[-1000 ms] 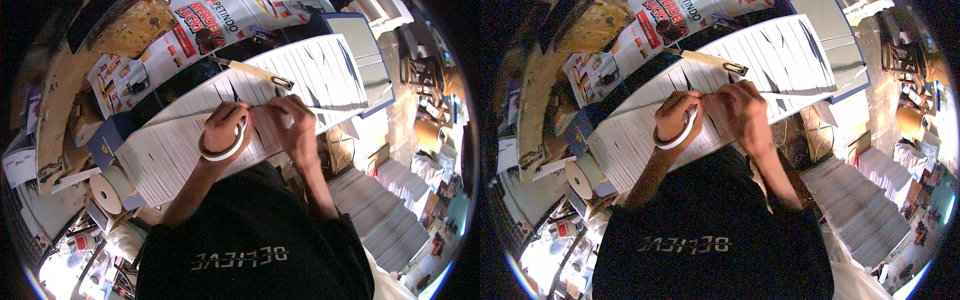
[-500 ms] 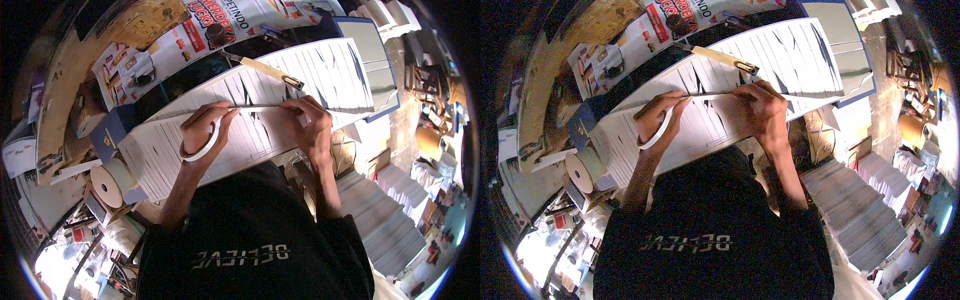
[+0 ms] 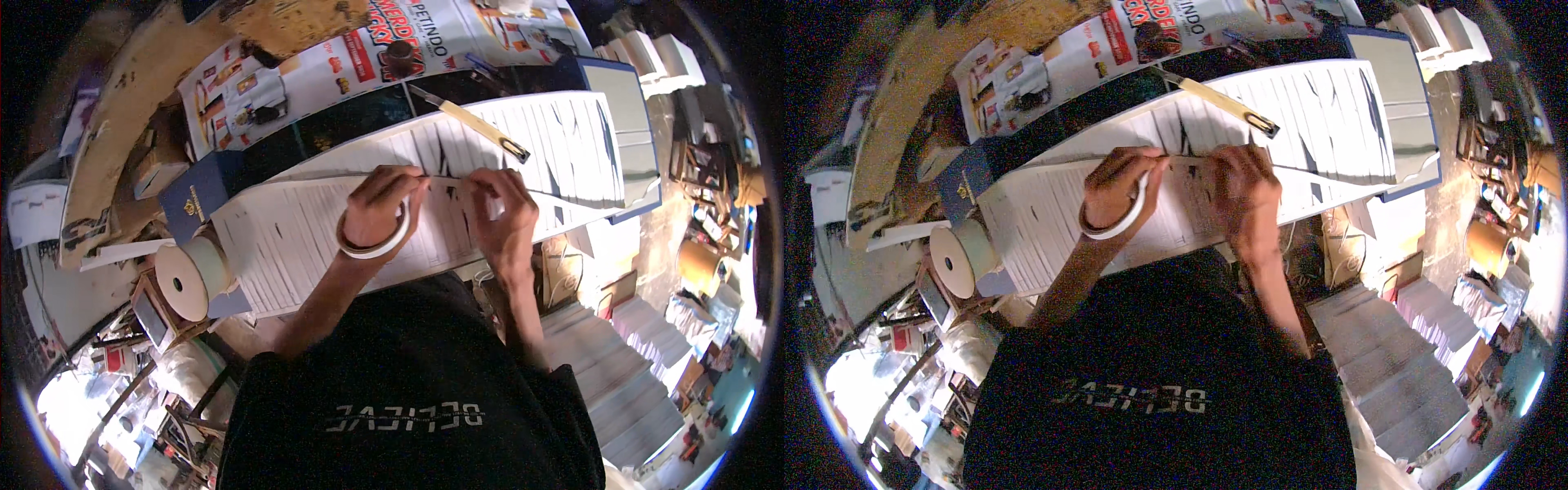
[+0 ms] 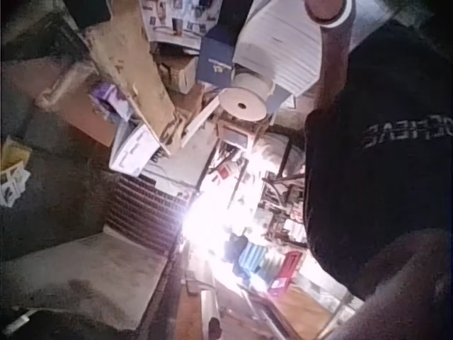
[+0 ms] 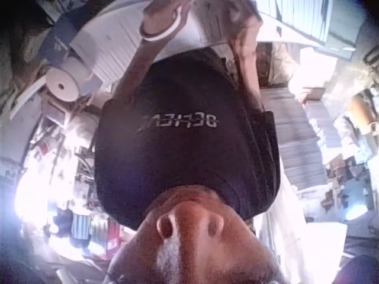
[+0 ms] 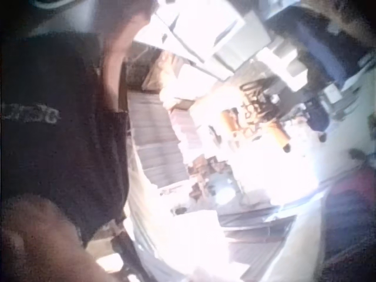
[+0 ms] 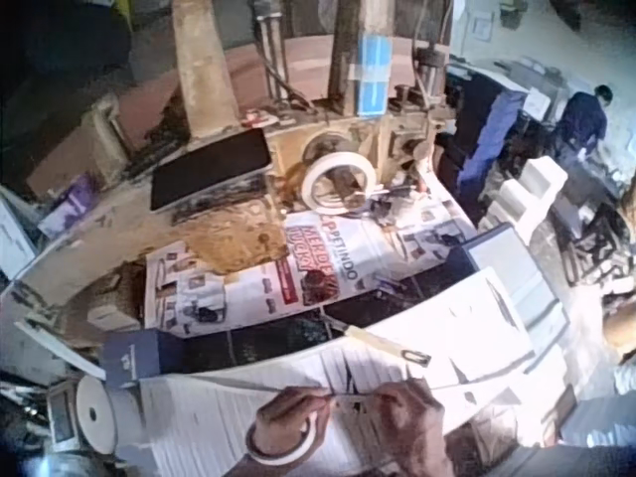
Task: The person applies a long strip of white tape across a stack of papers by hand, smoothing the tape down and repositioning the spool as needed.
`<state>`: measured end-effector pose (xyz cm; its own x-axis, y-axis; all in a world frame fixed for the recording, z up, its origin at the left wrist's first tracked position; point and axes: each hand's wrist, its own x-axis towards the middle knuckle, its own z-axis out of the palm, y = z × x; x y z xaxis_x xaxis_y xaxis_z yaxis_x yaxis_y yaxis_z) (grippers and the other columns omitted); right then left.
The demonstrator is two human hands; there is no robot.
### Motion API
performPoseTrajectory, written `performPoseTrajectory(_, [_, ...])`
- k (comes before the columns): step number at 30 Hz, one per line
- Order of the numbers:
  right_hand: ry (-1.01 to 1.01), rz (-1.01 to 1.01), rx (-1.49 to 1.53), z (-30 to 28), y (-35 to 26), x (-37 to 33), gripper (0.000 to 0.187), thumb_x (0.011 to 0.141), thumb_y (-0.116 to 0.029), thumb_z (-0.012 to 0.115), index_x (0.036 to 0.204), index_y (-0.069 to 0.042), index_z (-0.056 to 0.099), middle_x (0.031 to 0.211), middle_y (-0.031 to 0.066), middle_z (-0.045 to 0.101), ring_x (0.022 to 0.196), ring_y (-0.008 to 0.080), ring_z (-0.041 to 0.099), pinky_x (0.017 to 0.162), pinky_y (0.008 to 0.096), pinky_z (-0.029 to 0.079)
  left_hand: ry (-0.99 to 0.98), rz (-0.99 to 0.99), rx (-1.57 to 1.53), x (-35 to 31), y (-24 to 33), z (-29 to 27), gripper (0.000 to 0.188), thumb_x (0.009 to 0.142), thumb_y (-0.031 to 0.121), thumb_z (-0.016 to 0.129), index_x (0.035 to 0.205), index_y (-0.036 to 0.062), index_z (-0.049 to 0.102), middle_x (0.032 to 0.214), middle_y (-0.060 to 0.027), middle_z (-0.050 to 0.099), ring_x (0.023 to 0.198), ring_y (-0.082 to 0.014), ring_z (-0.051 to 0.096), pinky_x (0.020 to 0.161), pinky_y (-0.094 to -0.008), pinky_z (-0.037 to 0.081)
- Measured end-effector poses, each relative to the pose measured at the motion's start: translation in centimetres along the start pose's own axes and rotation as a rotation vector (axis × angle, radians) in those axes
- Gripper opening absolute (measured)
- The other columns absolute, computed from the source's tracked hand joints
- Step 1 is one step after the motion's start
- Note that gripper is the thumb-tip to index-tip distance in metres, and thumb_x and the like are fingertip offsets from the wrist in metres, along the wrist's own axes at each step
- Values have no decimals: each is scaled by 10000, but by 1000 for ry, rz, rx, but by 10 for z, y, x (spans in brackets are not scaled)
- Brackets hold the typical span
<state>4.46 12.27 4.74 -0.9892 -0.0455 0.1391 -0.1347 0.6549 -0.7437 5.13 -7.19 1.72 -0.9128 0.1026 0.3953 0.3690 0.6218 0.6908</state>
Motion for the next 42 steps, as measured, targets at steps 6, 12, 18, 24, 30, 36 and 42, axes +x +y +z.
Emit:
performPoseTrajectory(6, [8,-10,89,28,-15,2,156,862,60,749,1001,-10,744,904,111,726,803,201,729,739,315,571,-74,-40,-103,-7,-15,-22,206,864,67,827,1063,49,778,1115,-137,780,997,-250,769,819,-340,621])
performPoseTrajectory(12, [-12,6,46,24,-15,4,134,863,45,773,981,-13,752,898,101,733,762,171,709,716,300,559,-38,-96,-113,-21,-52,-79,146,837,10,862,948,14,767,1060,-151,794,947,-215,779,796,-333,638])
performPoseTrajectory(18, [-35,-3,31,24,-12,4,146,859,59,770,985,-14,756,900,92,739,762,156,700,721,293,555,-22,-170,-137,-12,-51,-72,91,864,28,841,908,7,764,1002,-122,795,885,-215,775,764,-315,622])
performPoseTrajectory(24, [-38,7,26,24,-11,4,158,857,71,759,992,-13,760,903,90,740,763,158,692,721,292,549,-40,-125,-101,-11,-52,-73,94,851,35,846,878,13,759,969,-127,789,873,-217,774,764,-309,611])
performPoseTrajectory(30, [-54,14,25,22,-9,5,171,859,64,758,1015,-6,763,910,94,750,777,161,694,733,294,549,-84,-103,-133,-10,-56,-78,111,849,25,841,922,10,759,985,-134,787,884,-227,771,769,-318,612])
performPoseTrajectory(36, [-73,45,49,19,-9,6,162,871,37,768,1028,-3,764,923,100,757,811,163,706,764,304,560,-334,-88,-168,1,-47,-94,124,880,37,804,915,19,686,1078,-142,773,967,-263,748,834,-362,594])
performPoseTrajectory(42, [-58,53,60,19,-11,6,160,876,17,781,1034,4,761,936,109,756,820,166,712,780,306,567,-292,-23,-238,3,-54,-86,118,898,-8,762,1010,3,726,1018,-129,704,906,-232,722,784,-344,606])
